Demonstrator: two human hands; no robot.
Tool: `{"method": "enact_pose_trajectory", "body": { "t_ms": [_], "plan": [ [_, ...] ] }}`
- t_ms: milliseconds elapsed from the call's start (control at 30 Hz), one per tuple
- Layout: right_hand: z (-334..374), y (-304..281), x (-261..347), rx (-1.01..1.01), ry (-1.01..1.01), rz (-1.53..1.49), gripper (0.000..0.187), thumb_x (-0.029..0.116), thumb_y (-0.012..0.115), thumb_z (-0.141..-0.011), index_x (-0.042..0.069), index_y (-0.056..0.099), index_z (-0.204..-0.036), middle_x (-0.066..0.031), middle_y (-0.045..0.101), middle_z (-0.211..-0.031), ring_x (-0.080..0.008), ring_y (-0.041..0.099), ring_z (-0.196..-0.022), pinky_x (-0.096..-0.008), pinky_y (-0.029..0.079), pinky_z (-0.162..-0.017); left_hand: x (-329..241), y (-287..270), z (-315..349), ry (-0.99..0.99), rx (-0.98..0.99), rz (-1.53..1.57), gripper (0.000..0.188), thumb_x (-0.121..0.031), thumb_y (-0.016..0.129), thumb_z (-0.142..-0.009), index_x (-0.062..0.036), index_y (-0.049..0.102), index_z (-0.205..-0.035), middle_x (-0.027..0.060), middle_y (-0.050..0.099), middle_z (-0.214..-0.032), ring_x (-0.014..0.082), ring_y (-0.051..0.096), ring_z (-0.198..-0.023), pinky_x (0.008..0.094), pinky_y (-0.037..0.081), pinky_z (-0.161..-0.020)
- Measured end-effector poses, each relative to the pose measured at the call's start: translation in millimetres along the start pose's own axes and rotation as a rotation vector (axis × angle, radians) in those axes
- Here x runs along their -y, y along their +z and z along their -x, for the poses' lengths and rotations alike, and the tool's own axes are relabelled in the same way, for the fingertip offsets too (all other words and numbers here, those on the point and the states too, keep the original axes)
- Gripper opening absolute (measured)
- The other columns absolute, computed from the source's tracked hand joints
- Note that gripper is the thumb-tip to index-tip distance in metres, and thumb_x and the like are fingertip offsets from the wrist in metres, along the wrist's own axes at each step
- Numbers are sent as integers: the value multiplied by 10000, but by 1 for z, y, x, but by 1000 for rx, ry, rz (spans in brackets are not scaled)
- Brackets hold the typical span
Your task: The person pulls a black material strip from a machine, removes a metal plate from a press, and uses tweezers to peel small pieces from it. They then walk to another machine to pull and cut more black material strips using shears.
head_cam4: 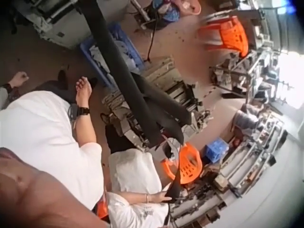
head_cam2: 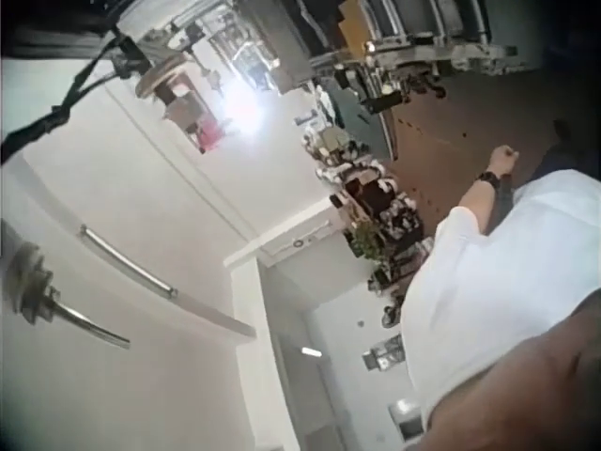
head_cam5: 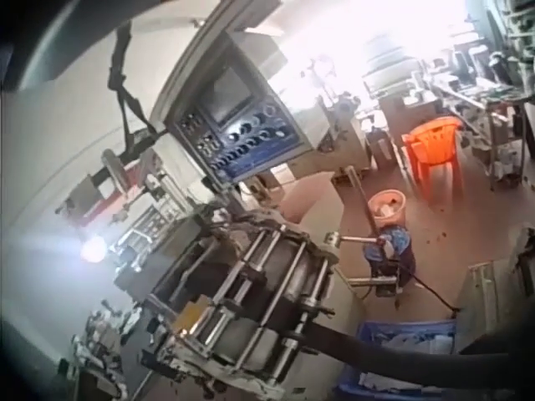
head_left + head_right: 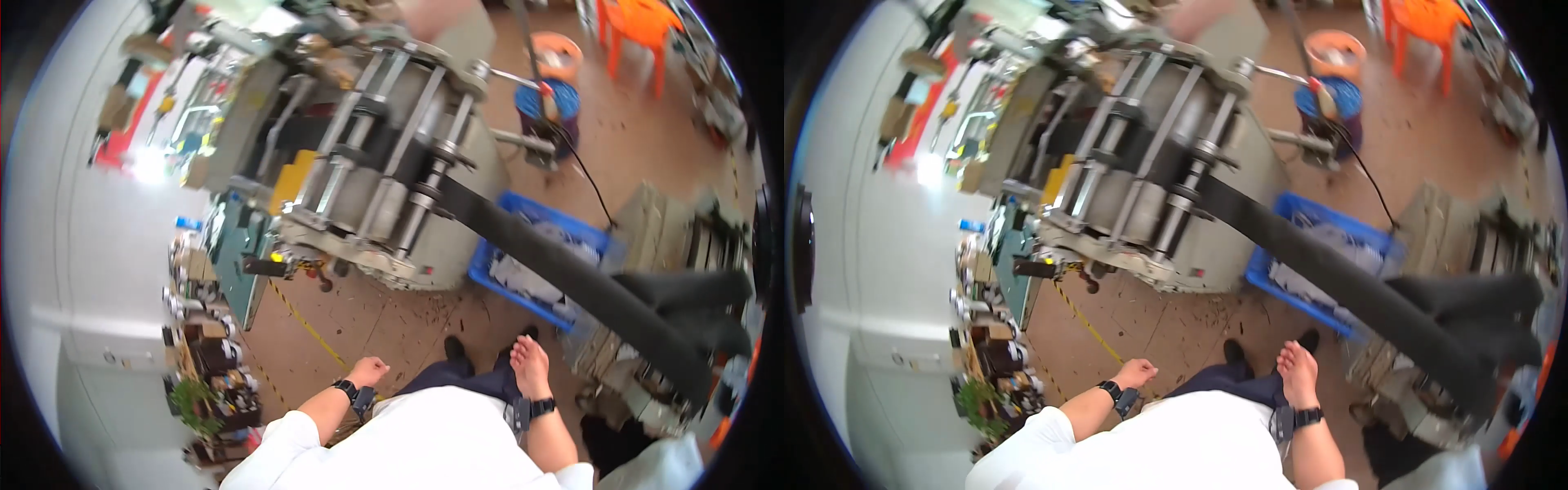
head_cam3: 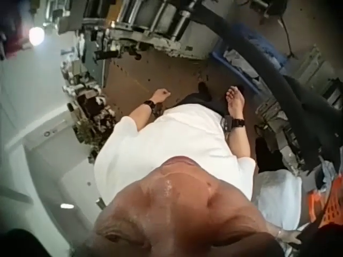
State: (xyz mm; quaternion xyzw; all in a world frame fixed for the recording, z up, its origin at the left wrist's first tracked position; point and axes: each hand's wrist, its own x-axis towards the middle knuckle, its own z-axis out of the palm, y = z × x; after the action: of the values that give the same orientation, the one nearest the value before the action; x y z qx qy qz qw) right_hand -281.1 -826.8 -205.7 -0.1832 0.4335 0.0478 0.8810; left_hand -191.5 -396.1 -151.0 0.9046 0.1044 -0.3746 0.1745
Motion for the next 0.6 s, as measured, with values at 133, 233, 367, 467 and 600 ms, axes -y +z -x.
{"method": "enact_pose_trajectory", "body": {
  "t_ms": [133, 233, 367, 467, 600],
  "plan": [
    [-6, 11, 6, 37, 33, 120, 243, 300, 566, -986, 68, 636, -985, -18, 639, -802, -128, 608, -686, -246, 485, -603, 14, 12, 5, -15, -10, 181, 274, -296, 700, -871, -37, 693, -958, 98, 717, -837, 197, 682, -750, 325, 539, -699],
    [-10, 24, 9, 27, 30, 193, 243, 302, 566, -983, 70, 637, -970, -22, 642, -790, -134, 611, -678, -251, 486, -594, 26, 17, 15, -23, -8, 265, 288, -307, 697, -873, -46, 690, -994, 105, 720, -859, 211, 688, -775, 331, 540, -720],
    [-13, 51, -6, 22, 37, 267, 241, 299, 574, -972, 66, 634, -965, -25, 643, -788, -142, 612, -674, -263, 487, -585, 69, 21, 27, -61, -34, 288, 304, -327, 686, -872, -53, 699, -1002, 125, 725, -916, 253, 697, -817, 353, 544, -755],
    [-12, 77, -30, 69, 97, 347, 238, 293, 578, -963, 60, 630, -964, -31, 642, -784, -152, 612, -672, -273, 490, -589, 123, 33, 30, -7, -67, 239, 328, -345, 679, -866, -49, 708, -1003, 135, 725, -957, 291, 695, -862, 376, 545, -787],
    [-3, 117, -78, 74, 109, 451, 245, 290, 580, -953, 49, 625, -946, -29, 637, -804, -165, 612, -700, -274, 488, -610, 168, 33, 35, -49, -89, 282, 322, -314, 676, -881, -27, 696, -1025, 129, 727, -914, 229, 700, -816, 349, 549, -751]
  ]
}}
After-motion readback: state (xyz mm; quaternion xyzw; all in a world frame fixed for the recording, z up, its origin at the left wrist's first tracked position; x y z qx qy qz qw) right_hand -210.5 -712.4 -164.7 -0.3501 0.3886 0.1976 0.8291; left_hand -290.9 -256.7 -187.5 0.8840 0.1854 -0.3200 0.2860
